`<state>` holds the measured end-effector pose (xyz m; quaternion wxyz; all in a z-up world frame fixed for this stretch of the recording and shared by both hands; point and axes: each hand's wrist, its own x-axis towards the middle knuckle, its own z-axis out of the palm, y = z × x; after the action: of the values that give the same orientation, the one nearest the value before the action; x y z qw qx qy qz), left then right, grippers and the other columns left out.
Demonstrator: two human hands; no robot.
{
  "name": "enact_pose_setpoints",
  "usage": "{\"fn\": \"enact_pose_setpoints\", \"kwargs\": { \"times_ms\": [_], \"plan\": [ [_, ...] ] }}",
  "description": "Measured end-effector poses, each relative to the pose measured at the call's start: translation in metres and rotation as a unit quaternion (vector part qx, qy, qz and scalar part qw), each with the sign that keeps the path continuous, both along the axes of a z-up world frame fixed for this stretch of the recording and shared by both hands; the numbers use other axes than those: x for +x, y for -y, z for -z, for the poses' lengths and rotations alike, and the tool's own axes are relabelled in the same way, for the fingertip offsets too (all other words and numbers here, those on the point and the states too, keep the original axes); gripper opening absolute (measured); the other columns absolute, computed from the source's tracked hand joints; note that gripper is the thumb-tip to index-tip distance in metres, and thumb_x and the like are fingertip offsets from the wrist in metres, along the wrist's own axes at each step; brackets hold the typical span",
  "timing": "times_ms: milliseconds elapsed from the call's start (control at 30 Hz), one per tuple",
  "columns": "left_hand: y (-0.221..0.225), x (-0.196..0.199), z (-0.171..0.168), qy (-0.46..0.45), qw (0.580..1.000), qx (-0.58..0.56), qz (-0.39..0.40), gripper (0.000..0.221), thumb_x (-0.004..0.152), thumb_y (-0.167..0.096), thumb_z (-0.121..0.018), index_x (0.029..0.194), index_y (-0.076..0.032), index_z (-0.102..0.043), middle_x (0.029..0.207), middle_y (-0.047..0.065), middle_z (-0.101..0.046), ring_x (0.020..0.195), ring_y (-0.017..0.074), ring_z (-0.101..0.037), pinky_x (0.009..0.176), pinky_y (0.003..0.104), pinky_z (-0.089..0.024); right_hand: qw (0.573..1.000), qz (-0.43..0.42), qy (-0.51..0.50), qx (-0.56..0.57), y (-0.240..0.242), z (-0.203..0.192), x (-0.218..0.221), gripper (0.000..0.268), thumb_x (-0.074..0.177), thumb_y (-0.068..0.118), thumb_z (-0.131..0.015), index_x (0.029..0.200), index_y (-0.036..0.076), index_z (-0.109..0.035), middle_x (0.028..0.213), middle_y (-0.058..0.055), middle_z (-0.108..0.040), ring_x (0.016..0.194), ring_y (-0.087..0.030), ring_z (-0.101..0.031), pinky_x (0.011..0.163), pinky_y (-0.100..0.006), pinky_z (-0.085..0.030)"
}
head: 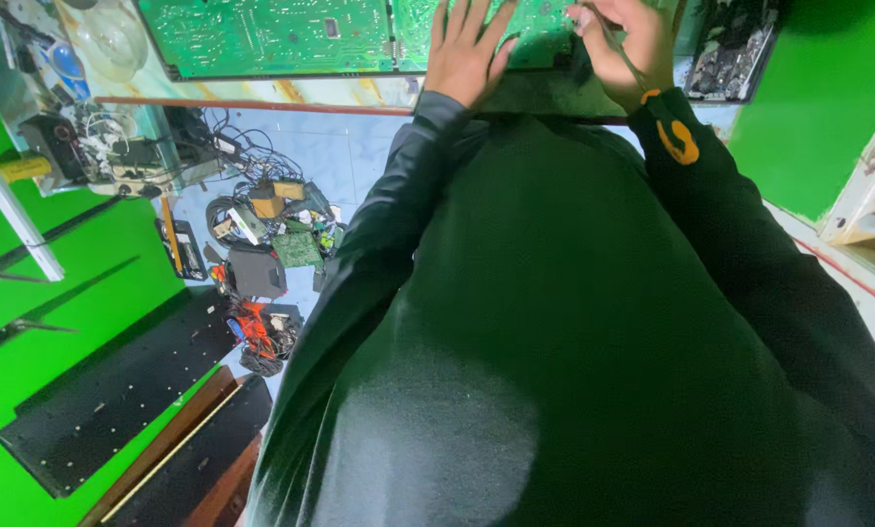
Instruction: The person uses a screwdriver to remove and replace screws on a circuit board inside a digital keyboard. They pick up small screws, place them into designated holes on the green PCB, and tighten them by hand with the tool.
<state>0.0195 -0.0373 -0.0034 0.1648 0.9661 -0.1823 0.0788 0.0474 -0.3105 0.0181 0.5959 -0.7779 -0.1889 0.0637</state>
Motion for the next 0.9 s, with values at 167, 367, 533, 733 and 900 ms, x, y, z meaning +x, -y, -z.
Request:
{"fn": "enact_pose_setpoints", "kwargs": {
  "times_ms": [167,367,533,733,900],
  "plan": [
    [-0.02,-0.024,0.005,0.046,0.989,0.0,-0.143,0.06,0.107,-0.046,-0.061,0.159,-0.024,-0.039,0.167,0.016,-0.022,0.156,0.0387,-0.022,0.127,0.064,-0.017,0.998,-0.023,-0.027,-0.042,-0.019,-0.006,-0.004,0.021,0.117,0.009,-0.059,0.135,-0.002,-0.062,0.12,-0.014,-0.077,0.101,-0.018,-0.075,0.091,-0.03,-0.058],
    [-0.038,-0.047,0.001,-0.056,0.947,0.003,-0.317,0.079,0.104,-0.049,-0.057,0.165,-0.015,-0.023,0.173,0.01,-0.017,0.16,0.037,-0.021,0.127,0.065,-0.018,0.996,-0.086,-0.035,0.0,-0.039,0.013,-0.006,0.024,0.112,0.004,-0.062,0.135,-0.004,-0.062,0.122,-0.016,-0.077,0.111,-0.019,-0.074,0.097,-0.03,-0.056],
    [-0.061,-0.05,-0.004,-0.041,0.963,0.051,-0.262,0.073,0.105,-0.048,-0.058,0.163,-0.018,-0.027,0.169,0.011,-0.022,0.153,0.0344,-0.031,0.124,0.064,-0.022,0.999,-0.042,-0.022,-0.012,-0.066,0.006,-0.006,0.012,0.113,0.006,-0.065,0.121,-0.003,-0.065,0.105,-0.013,-0.078,0.095,-0.017,-0.074,0.084,-0.03,-0.055],
    [-0.087,-0.034,-0.016,-0.026,0.972,0.06,-0.227,0.065,0.099,-0.048,-0.061,0.154,-0.02,-0.041,0.147,0.01,-0.047,0.133,0.0312,-0.046,0.111,0.063,-0.032,0.998,-0.039,-0.016,-0.05,-0.097,0.009,0.008,0.041,0.126,0.028,-0.036,0.116,-0.001,-0.064,0.103,-0.01,-0.068,0.09,-0.016,-0.065,0.083,-0.032,-0.053],
    [-0.131,0.005,-0.008,-0.017,0.983,0.051,-0.173,0.043,0.101,-0.041,-0.06,0.14,-0.022,-0.056,0.123,0.005,-0.06,0.118,0.0273,-0.053,0.103,0.06,-0.036,0.999,-0.027,-0.028,0.035,-0.142,0.022,0.017,0.052,0.123,0.035,-0.027,0.121,-0.004,-0.061,0.113,-0.014,-0.066,0.092,-0.018,-0.06,0.086,-0.033,-0.053]
  ]
}}
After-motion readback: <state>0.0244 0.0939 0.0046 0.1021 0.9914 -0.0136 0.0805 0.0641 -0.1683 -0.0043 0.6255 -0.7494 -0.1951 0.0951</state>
